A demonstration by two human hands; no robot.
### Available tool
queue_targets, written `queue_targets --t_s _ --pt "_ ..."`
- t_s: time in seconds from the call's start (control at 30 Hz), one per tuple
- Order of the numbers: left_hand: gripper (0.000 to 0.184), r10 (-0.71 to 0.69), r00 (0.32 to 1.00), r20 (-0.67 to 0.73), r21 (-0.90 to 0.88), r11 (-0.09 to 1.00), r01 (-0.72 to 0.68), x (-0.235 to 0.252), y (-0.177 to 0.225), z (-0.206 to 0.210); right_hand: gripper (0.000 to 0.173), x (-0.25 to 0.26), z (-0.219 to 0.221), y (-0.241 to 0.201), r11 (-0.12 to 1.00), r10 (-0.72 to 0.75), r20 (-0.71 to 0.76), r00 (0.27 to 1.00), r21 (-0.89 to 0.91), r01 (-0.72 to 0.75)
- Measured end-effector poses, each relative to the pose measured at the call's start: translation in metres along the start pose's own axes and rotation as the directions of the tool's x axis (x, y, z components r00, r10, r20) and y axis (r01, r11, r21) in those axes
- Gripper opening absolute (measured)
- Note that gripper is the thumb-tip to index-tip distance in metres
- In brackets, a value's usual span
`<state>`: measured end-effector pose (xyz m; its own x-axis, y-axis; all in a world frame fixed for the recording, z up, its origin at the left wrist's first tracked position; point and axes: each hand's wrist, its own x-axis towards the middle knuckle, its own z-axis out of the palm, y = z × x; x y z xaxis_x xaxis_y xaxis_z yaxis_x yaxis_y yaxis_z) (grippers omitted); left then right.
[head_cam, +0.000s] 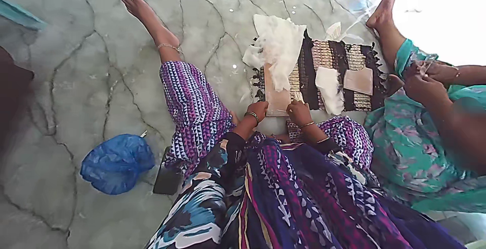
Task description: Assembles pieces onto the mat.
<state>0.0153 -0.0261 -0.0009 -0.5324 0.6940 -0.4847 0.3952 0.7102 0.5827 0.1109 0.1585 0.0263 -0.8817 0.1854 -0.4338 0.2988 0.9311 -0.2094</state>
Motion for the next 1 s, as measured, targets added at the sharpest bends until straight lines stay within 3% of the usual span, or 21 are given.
queue_targets --t_s 0.2,0.37,0.47,0.57,0.73,0.77,0.8,0.83,0.87,0.9,0.93,1.0 --pt "0.022 -0.039 0.997 -0.073 -0.026 0.999 0.038 0.005 -0.016 -0.006 0.021 0.001 -0.018 0.018 0.972 0.138 0.046 0.989 0.188 -0.144" --pt "0.019 -0.040 0.993 -0.112 -0.035 0.999 0.036 0.009 -0.019 -0.002 0.019 0.005 -0.014 0.016 0.966 0.189 -0.143 0.972 0.208 -0.157" --pt "0.021 -0.061 0.990 -0.127 -0.034 0.998 0.058 0.010 -0.024 -0.006 0.031 0.009 -0.013 0.030 0.952 0.224 -0.114 0.968 0.238 -0.193" --pt "0.027 -0.120 0.993 -0.010 -0.005 0.993 0.120 0.014 -0.019 -0.020 0.036 0.015 -0.006 0.030 0.958 0.168 -0.043 0.985 0.242 -0.153" --pt "0.022 -0.094 0.986 -0.136 -0.040 0.995 0.090 0.008 -0.021 -0.010 0.018 0.019 0.023 0.018 0.995 0.027 -0.183 0.983 0.096 -0.010" --pt "0.023 -0.113 0.979 -0.167 -0.071 0.992 0.102 0.005 -0.021 -0.011 0.022 0.010 0.002 0.001 0.995 0.088 -0.071 0.994 0.060 -0.084" --pt "0.024 -0.139 0.966 -0.218 -0.123 0.986 0.115 0.001 -0.023 -0.013 0.032 0.006 -0.040 -0.024 0.974 0.213 0.260 0.942 0.016 -0.225" --pt "0.025 -0.175 0.946 -0.272 -0.191 0.974 0.125 -0.003 -0.025 -0.016 0.035 0.005 -0.057 -0.033 0.956 0.261 0.363 0.895 0.029 -0.291" --pt "0.028 -0.223 0.923 -0.314 -0.262 0.954 0.142 -0.006 -0.029 -0.020 0.032 0.002 -0.047 -0.024 0.951 0.247 0.230 0.941 0.131 -0.281" --pt "0.031 -0.290 0.898 -0.330 -0.336 0.925 0.175 -0.006 -0.031 -0.026 0.024 0.005 -0.015 -0.001 0.951 0.206 -0.085 0.975 0.251 -0.179" --pt "0.035 -0.369 0.875 -0.312 -0.409 0.884 0.226 -0.003 -0.034 -0.034 0.023 0.010 -0.003 0.016 0.928 0.222 -0.187 0.957 0.340 -0.149" --pt "0.037 -0.495 0.821 -0.285 -0.507 0.805 0.309 0.002 -0.042 -0.042 0.023 0.016 -0.006 0.035 0.847 0.338 -0.165 0.927 0.483 -0.223"
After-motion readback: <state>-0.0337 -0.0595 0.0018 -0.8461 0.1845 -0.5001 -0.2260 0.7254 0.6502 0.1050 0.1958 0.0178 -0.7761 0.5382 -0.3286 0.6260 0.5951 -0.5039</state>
